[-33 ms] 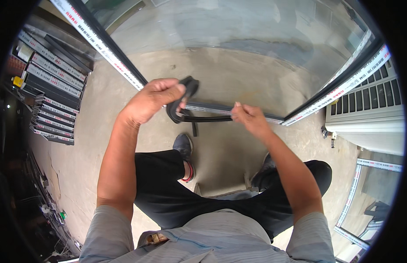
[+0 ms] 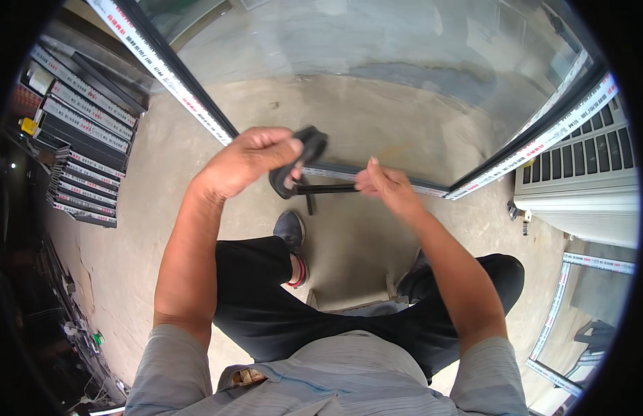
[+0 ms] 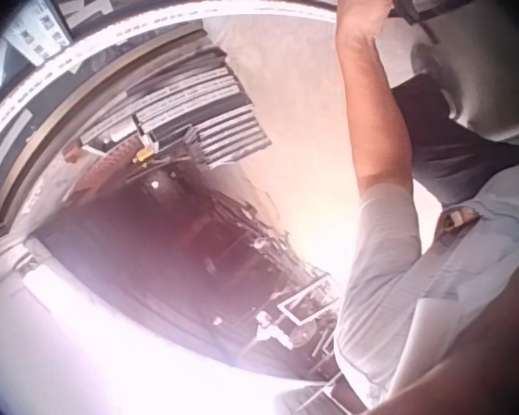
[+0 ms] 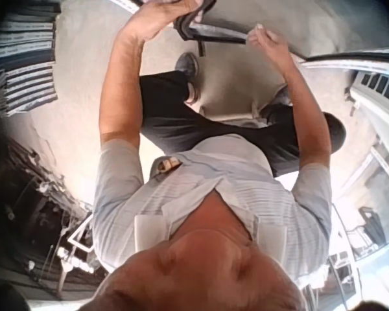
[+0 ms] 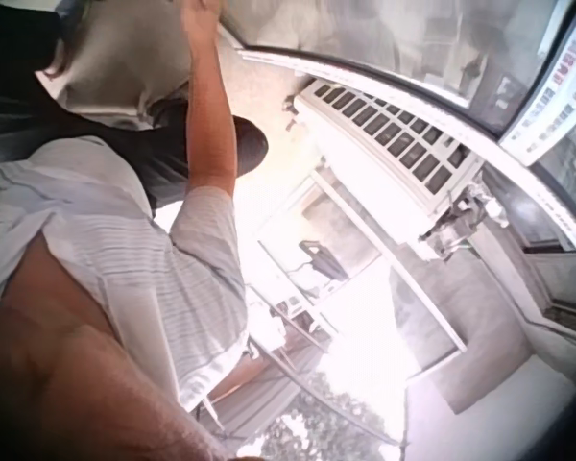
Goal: The person measures a window frame, cuts a black rubber seal with scissors, and presses it into the frame's groove along multiple edges. The person retrieves additional seal from a bag, cuts it to length, and continues pressing it into the frame.
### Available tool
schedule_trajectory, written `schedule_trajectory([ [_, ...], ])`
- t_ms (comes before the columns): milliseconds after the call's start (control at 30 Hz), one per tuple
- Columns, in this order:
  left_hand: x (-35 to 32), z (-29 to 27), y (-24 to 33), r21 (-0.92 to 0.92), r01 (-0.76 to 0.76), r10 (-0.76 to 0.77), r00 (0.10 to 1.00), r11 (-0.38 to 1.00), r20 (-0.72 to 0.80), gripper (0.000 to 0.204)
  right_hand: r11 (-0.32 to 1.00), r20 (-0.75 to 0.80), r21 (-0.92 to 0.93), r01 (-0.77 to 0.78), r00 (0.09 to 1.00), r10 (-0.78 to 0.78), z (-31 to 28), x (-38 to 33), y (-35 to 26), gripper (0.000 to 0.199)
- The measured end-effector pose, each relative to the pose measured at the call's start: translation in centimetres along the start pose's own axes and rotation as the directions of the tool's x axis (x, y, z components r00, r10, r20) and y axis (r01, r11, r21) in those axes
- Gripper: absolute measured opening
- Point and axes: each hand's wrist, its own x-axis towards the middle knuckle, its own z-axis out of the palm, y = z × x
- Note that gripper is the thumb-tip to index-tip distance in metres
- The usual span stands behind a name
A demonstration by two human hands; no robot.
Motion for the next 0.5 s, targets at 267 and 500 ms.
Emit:
schedule_trajectory([
  [267, -1.7, 0.9, -0.3, 0.013, -0.030, 0.026, 0.969, 0.999, 0.246, 0.033, 0.377, -0.035, 0.925, 0.043, 0.999, -0.027, 5.7, 0.7, -4.6, 0.063],
  [500, -5.7, -3.1, 0.2, -0.061, -0.118, 0.121, 0.991, 0.991, 0.060, 0.030, 0.182, -0.345, 0.914, 0.362, 0.931, -0.120, 1.2, 1.1, -7.5, 0.050],
])
